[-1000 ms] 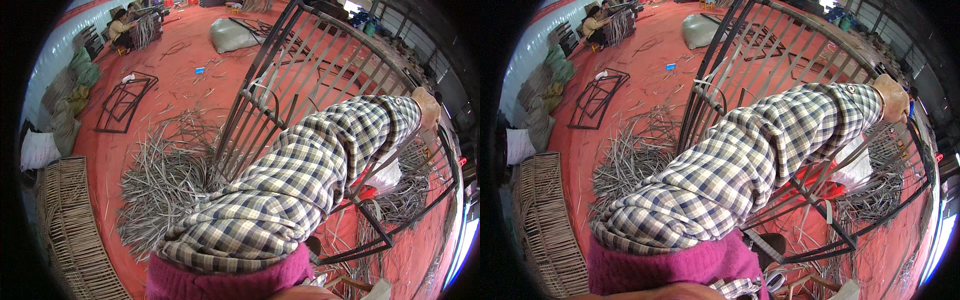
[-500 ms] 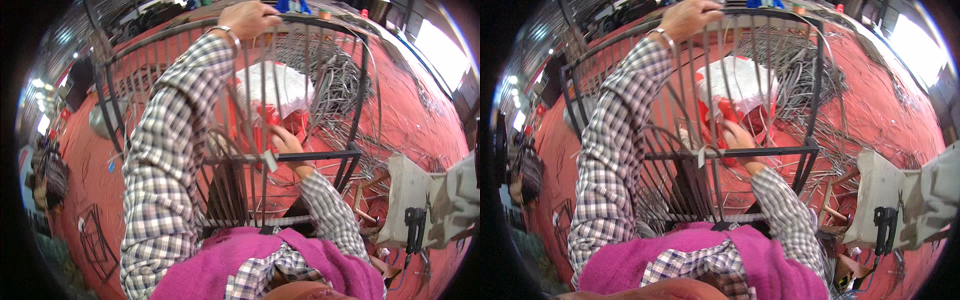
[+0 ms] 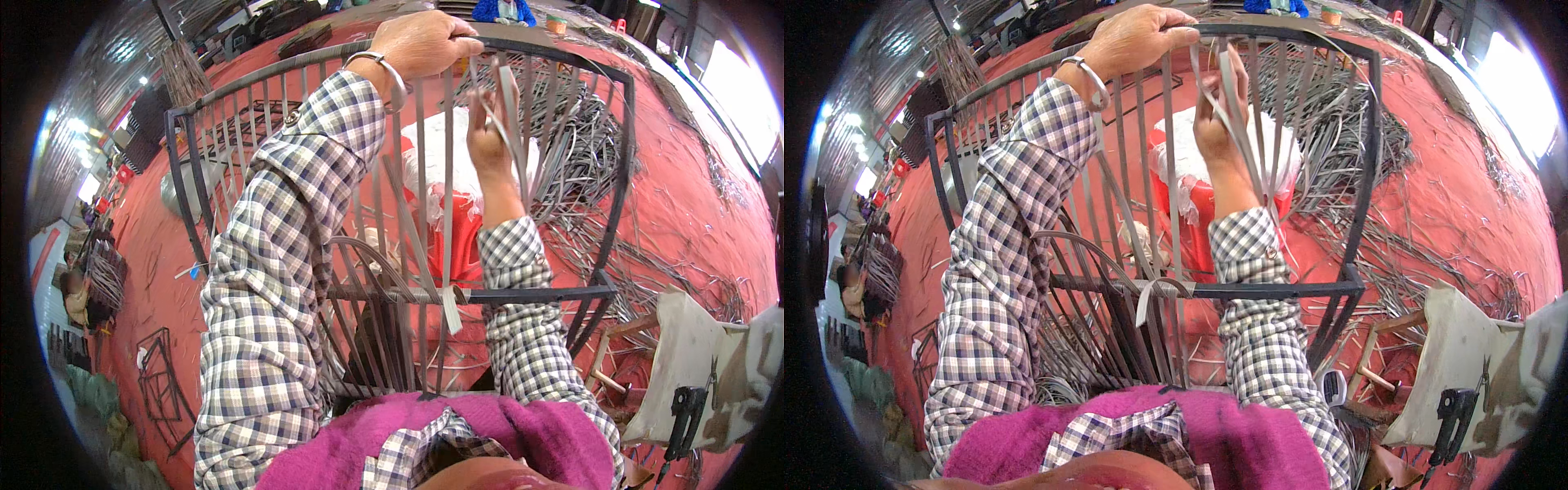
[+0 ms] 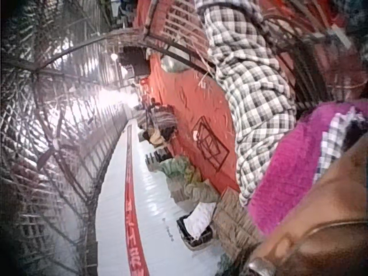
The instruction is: The person walks to a metal frame on the floor and begins assembling it by hand. They insert thin metal rods into the frame and secure them using a handheld power tool. The person repeatedly positions and fastens rods along the frame's length.
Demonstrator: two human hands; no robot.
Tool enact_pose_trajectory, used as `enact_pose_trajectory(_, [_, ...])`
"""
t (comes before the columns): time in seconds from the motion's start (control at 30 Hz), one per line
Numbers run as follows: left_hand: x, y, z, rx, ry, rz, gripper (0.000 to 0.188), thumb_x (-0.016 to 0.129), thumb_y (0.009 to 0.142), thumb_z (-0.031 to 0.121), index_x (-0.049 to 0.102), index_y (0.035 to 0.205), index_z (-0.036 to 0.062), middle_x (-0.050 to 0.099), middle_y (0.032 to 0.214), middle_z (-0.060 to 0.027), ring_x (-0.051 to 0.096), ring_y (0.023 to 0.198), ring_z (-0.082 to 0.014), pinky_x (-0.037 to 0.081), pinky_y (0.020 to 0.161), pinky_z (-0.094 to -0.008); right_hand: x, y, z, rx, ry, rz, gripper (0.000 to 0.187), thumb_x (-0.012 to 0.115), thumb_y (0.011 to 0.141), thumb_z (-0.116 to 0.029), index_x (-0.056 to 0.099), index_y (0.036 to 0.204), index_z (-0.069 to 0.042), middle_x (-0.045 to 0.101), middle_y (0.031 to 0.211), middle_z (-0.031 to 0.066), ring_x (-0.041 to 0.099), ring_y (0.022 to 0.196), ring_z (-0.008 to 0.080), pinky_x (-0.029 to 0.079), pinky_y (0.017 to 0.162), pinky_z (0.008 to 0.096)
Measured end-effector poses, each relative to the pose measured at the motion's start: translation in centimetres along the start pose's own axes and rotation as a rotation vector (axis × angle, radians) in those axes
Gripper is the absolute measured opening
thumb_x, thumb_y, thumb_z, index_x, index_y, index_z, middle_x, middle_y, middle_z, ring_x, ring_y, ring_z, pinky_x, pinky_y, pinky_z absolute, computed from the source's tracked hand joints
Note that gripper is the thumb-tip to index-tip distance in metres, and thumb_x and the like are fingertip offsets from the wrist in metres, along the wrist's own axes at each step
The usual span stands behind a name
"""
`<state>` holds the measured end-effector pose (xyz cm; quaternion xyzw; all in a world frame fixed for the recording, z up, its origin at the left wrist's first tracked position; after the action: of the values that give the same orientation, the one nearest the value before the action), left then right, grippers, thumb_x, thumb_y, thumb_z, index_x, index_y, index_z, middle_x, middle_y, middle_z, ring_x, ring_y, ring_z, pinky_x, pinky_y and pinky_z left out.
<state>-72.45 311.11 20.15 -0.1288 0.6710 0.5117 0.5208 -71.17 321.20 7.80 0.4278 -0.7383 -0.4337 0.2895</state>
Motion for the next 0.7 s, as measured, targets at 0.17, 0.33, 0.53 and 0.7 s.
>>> enact_pose_trajectory(0.17, [-2.6, -1.8, 1.0, -0.013, 0.018, -0.019, 0.032, 0.049, 0.083, 0.04, 0.067, 0.096, 0.0167, 0.066, 0.092, -0.0105, 0.063, 0.088, -0.0299, 0.049, 0.073, -0.0409, 0.9, 0.8, -1.1, -0.083, 0.105, -0.097, 0.021, 0.051, 0.093, -0.02, 0.055, 0.106, -0.004, 0.057, 0.083, 0.0027, 0.052, 0.07, 0.0122, 0.043, 0.062, 0.026])
enact_pose_trajectory(0.33, [-0.3, -0.4, 0.0, 0.06, -0.034, 0.026, 0.028, 0.049, 0.082, 0.035, 0.067, 0.086, 0.0153, 0.066, 0.081, -0.0087, 0.062, 0.081, -0.0287, 0.047, 0.069, -0.0399, -1.9, -10.5, 1.7, 0.831, 0.481, -0.307, 0.022, 0.044, 0.094, -0.021, 0.057, 0.084, -0.007, 0.045, 0.062, 0.0009, 0.043, 0.056, 0.0085, 0.035, 0.051, 0.0247])
enact_pose_trajectory(0.53, [7.3, -3.0, -6.3, 0.05, 0.002, 0.019, 0.04, 0.055, 0.079, 0.036, 0.058, 0.107, 0.0069, 0.063, 0.101, -0.0162, 0.058, 0.096, -0.0328, 0.045, 0.081, -0.0437, -13.9, -32.6, -9.7, 1.351, 0.539, -0.336, 0.023, 0.045, 0.095, -0.02, 0.053, 0.08, -0.004, 0.035, 0.055, -0.0062, 0.033, 0.049, 0.0032, 0.026, 0.046, 0.0202])
enact_pose_trajectory(0.7, [9.2, -11.5, -7.4, -0.077, -0.327, 0.068, 0.031, 0.054, 0.084, 0.032, 0.062, 0.101, 0.0066, 0.063, 0.097, -0.0146, 0.059, 0.088, -0.0292, 0.045, 0.077, -0.0411, -16.8, -37.5, -12.0, 1.484, 0.326, -0.339, 0.023, 0.044, 0.095, -0.021, 0.055, 0.082, -0.005, 0.042, 0.061, -0.0063, 0.037, 0.054, 0.0032, 0.031, 0.047, 0.0212])
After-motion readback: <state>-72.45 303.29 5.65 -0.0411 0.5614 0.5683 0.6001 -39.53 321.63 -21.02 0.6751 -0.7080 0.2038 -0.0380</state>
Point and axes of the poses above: each hand's wrist, its own y-axis towards the middle knuckle, its own x-axis out of the palm, z = x × y, the point moved 8 cm from there along y, towards the middle knuckle
